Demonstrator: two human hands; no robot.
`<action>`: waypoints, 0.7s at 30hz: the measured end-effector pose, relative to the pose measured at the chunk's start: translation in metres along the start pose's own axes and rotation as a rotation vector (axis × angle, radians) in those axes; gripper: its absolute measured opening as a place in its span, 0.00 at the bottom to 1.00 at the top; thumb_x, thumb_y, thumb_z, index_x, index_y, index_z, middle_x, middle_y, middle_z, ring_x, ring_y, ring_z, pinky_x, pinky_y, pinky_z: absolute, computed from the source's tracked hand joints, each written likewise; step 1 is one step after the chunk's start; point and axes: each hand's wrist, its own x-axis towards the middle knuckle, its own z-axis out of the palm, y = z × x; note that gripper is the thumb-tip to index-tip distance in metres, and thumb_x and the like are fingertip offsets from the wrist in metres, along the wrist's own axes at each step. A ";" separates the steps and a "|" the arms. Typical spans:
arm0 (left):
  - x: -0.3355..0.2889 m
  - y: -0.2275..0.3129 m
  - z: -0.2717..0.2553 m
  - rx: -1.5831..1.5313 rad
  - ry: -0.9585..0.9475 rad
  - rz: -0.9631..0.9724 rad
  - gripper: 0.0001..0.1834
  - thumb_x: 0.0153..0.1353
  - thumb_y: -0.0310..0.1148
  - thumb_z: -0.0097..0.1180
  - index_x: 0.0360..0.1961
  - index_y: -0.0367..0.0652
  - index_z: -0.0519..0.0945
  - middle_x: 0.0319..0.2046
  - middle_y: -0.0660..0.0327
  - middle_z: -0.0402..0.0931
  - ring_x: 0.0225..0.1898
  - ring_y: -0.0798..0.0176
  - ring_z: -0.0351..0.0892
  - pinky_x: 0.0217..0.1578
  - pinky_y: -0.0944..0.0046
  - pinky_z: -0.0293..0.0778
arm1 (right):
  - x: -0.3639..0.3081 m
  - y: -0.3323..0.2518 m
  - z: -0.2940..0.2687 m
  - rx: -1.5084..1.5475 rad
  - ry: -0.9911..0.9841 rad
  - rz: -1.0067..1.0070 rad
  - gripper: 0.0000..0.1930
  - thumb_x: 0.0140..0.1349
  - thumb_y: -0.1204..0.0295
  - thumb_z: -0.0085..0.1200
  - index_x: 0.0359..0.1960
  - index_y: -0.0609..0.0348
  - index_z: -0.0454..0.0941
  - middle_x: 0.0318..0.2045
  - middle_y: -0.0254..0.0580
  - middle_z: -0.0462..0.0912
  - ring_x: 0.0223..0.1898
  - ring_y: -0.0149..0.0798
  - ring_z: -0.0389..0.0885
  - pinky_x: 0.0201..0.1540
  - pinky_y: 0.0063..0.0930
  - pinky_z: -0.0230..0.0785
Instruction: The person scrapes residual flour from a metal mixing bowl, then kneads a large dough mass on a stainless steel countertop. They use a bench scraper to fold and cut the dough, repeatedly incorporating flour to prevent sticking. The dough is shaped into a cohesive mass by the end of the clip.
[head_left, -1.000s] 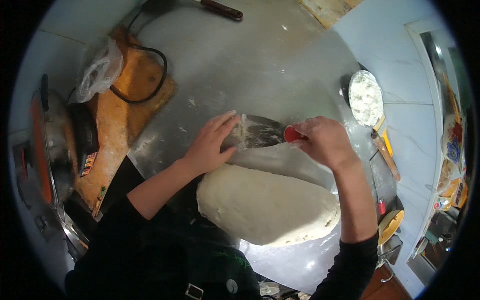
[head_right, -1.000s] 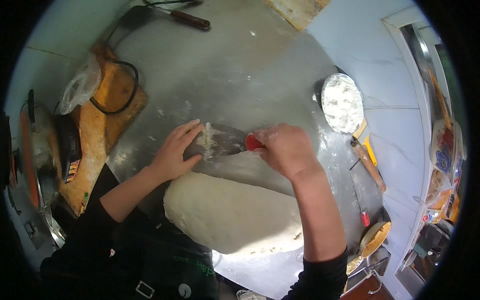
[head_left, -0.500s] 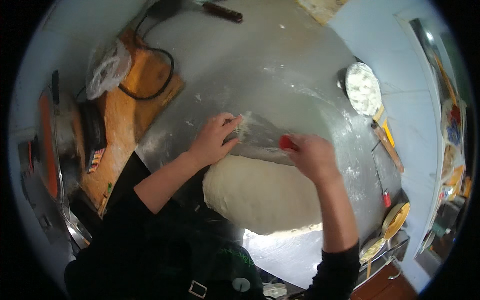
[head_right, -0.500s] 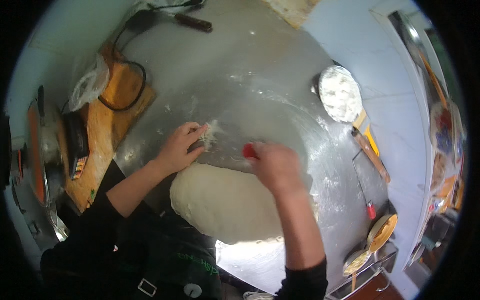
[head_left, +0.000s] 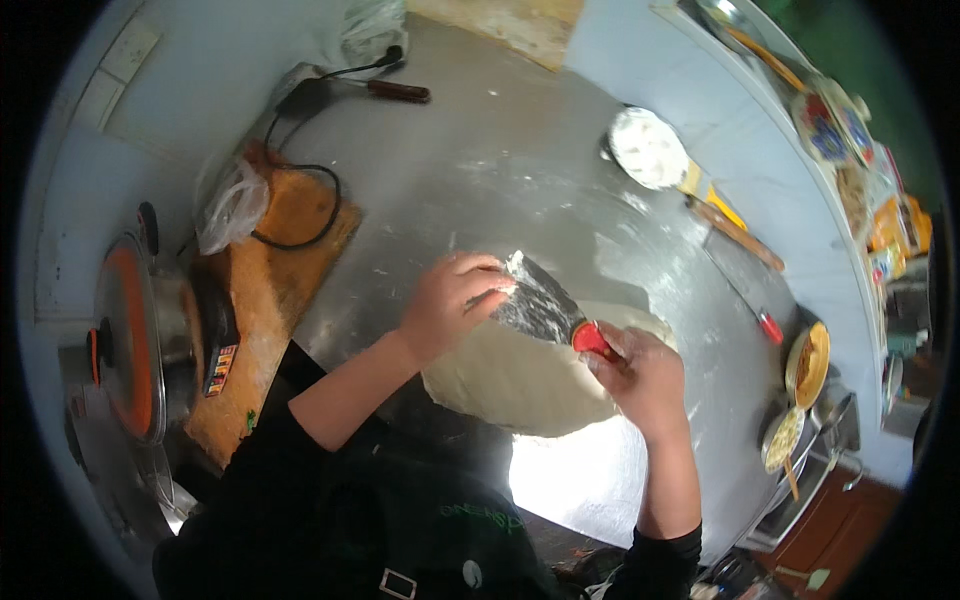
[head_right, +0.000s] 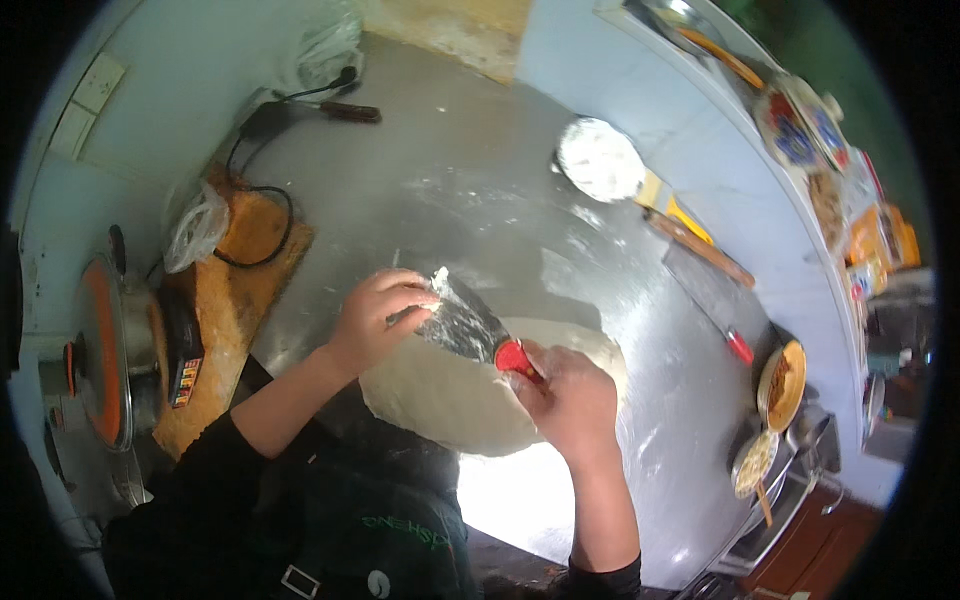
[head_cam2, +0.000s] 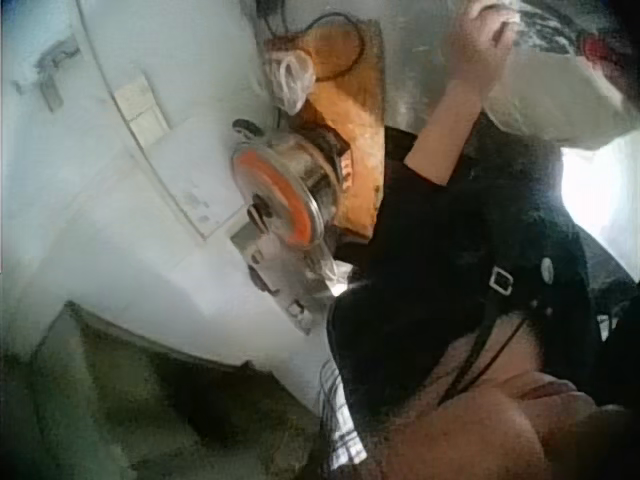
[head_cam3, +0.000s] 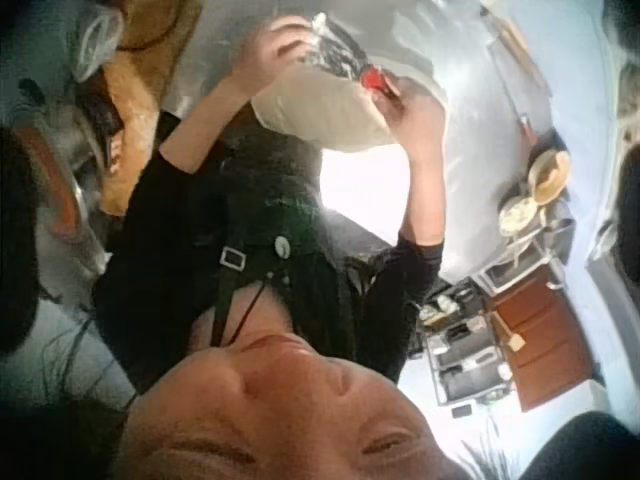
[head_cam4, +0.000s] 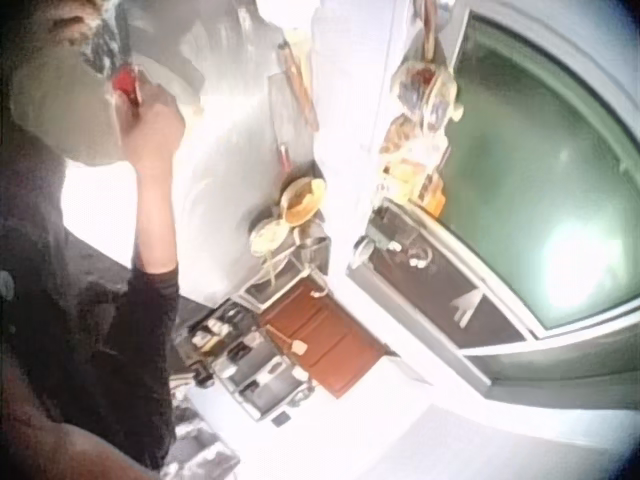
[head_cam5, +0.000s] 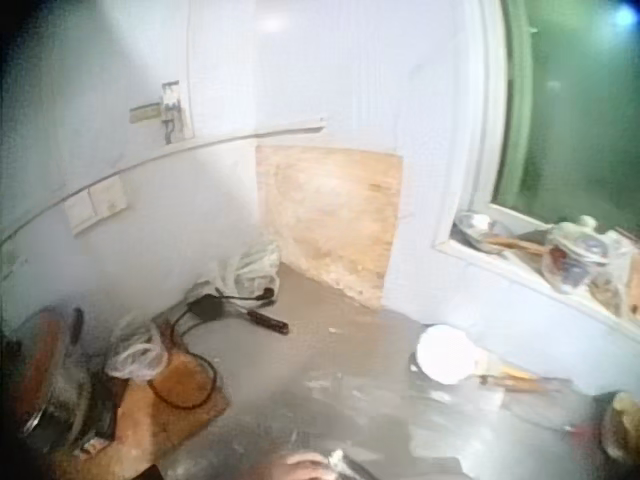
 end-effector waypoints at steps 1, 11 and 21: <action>-0.004 0.012 0.009 -0.070 -0.018 -0.005 0.08 0.52 0.27 0.58 0.35 0.42 0.81 0.38 0.57 0.76 0.37 0.57 0.76 0.37 0.64 0.73 | -0.020 0.003 -0.002 -0.021 0.030 0.029 0.16 0.48 0.64 0.59 0.41 0.51 0.79 0.22 0.39 0.76 0.27 0.43 0.76 0.29 0.33 0.68; -0.043 0.098 0.070 -0.168 -0.460 0.085 0.08 0.55 0.31 0.55 0.37 0.44 0.80 0.31 0.57 0.76 0.31 0.53 0.76 0.33 0.60 0.72 | -0.251 0.106 0.084 0.887 0.555 0.663 0.17 0.54 0.79 0.57 0.47 0.71 0.74 0.35 0.41 0.79 0.35 0.27 0.76 0.39 0.18 0.69; -0.051 0.097 0.117 0.361 -0.416 0.604 0.09 0.49 0.38 0.57 0.33 0.52 0.80 0.43 0.68 0.71 0.50 0.63 0.65 0.50 0.59 0.57 | -0.277 0.136 0.158 0.694 0.597 0.792 0.19 0.57 0.72 0.56 0.49 0.70 0.72 0.34 0.43 0.80 0.34 0.29 0.78 0.39 0.21 0.69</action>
